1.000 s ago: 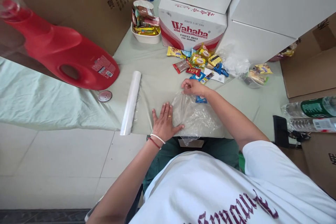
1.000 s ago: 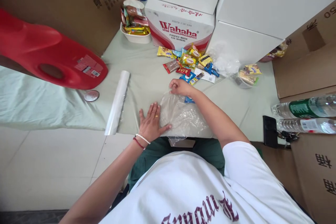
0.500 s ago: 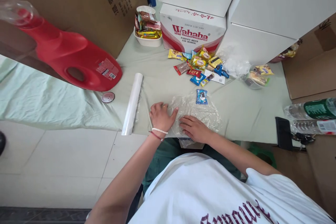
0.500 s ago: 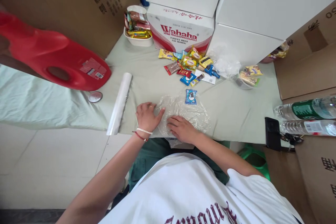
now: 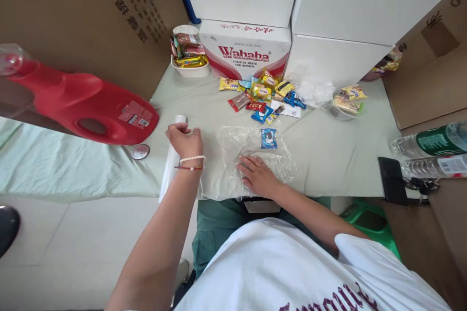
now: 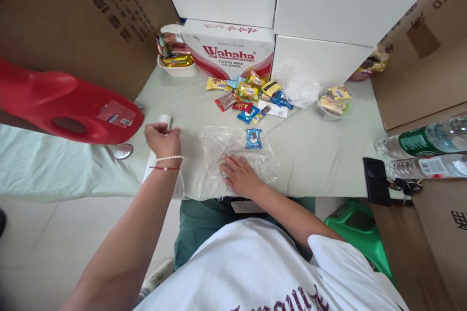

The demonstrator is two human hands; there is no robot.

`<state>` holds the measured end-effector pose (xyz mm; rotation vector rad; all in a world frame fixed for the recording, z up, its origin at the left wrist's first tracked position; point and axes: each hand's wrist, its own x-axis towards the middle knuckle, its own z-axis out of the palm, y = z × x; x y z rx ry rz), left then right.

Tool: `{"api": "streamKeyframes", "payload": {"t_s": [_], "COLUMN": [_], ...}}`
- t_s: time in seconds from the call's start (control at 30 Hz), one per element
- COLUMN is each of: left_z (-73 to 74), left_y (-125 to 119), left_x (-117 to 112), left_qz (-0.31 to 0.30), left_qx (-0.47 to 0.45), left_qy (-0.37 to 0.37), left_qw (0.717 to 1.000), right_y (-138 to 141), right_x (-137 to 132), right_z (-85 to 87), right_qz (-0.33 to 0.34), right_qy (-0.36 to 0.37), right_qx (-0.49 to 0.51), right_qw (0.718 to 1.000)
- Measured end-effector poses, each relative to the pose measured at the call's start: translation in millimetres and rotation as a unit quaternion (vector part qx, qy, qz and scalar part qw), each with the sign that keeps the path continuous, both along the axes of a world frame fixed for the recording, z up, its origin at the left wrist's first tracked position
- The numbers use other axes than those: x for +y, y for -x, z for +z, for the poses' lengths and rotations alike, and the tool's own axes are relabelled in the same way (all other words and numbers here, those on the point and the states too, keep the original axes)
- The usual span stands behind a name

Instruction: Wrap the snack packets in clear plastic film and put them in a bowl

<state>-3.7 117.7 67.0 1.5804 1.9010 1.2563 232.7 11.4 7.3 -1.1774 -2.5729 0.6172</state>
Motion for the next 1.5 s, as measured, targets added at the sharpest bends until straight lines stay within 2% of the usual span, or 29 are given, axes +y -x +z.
{"api": "streamKeyframes", "payload": {"t_s": [0.07,0.1,0.17,0.23,0.3,0.37,0.47,0.53,0.57,0.63,0.73,0.8,0.87,0.93,1.0,1.17,1.27,1.33,1.4,1.43,1.5], "left_z": [5.4,3.9,-6.2,-21.3,-35.9,-46.9,-55.5,-57.6,-58.1,-58.8,-59.7,-60.1,-60.4,-60.6,-60.6,-59.6,-59.3,-59.0,-58.4,-57.9,-56.8], "left_y": [-14,-25,-46,-57,-55,-45,-31,-29,-29,-31,-32,-32,-31,-30,-30,-30,-30,-30,-31,-31,-32], "left_x": [-18,-29,-50,-66,-75,-79,-82,-83,-84,-85,-84,-84,-83,-83,-83,-83,-84,-84,-84,-84,-85], "left_qz": [0.027,0.017,-0.059,-0.143,-0.169,-0.168,-0.194,-0.206,-0.208,-0.207,-0.204,-0.205,-0.206,-0.207,-0.206,-0.206,-0.209,-0.208,-0.206,-0.205,-0.206], "left_qx": [0.027,0.041,0.089,0.197,0.283,0.323,0.35,0.355,0.354,0.349,0.34,0.339,0.34,0.343,0.345,0.341,0.333,0.327,0.321,0.318,0.313], "left_qy": [-0.022,-0.024,-0.009,0.037,0.092,0.125,0.125,0.117,0.116,0.115,0.119,0.122,0.125,0.128,0.13,0.128,0.126,0.127,0.127,0.128,0.128], "left_qw": [0.999,0.999,0.994,0.969,0.94,0.923,0.908,0.904,0.904,0.907,0.91,0.91,0.909,0.908,0.906,0.908,0.911,0.913,0.916,0.917,0.918], "right_y": [9,13,20,24,25,20,-3,-30,-46,-78,-113,-121,-117,-106,-95,-84,-95,-106,-112,-112,-103], "right_x": [-1,-1,-5,-12,-22,-30,-21,12,36,96,191,243,280,303,316,320,307,289,260,241,199], "right_z": [1.2,2.3,5.2,8.8,13.3,19.2,32.2,43.7,50.0,62.8,78.0,82.5,82.2,78.7,74.7,75.5,86.3,95.9,104.9,108.2,110.8], "right_qz": [-0.018,-0.026,-0.042,-0.053,-0.055,-0.043,-0.028,-0.082,-0.134,-0.25,-0.356,-0.404,-0.45,-0.482,-0.486,-0.46,-0.465,-0.454,-0.413,-0.369,-0.224], "right_qy": [0.002,0.004,0.01,0.024,0.039,0.042,0.024,0.003,-0.01,-0.034,-0.06,-0.055,-0.028,0.0,0.019,0.035,0.02,0.004,-0.018,-0.03,-0.033], "right_qx": [0.002,0.003,0.005,0.0,-0.004,0.012,0.067,0.083,0.075,0.031,-0.048,-0.095,-0.125,-0.141,-0.158,-0.208,-0.21,-0.194,-0.153,-0.123,-0.049], "right_qw": [1.0,1.0,0.999,0.998,0.998,0.998,0.997,0.993,0.988,0.967,0.931,0.908,0.884,0.865,0.859,0.863,0.86,0.87,0.898,0.921,0.973]}}
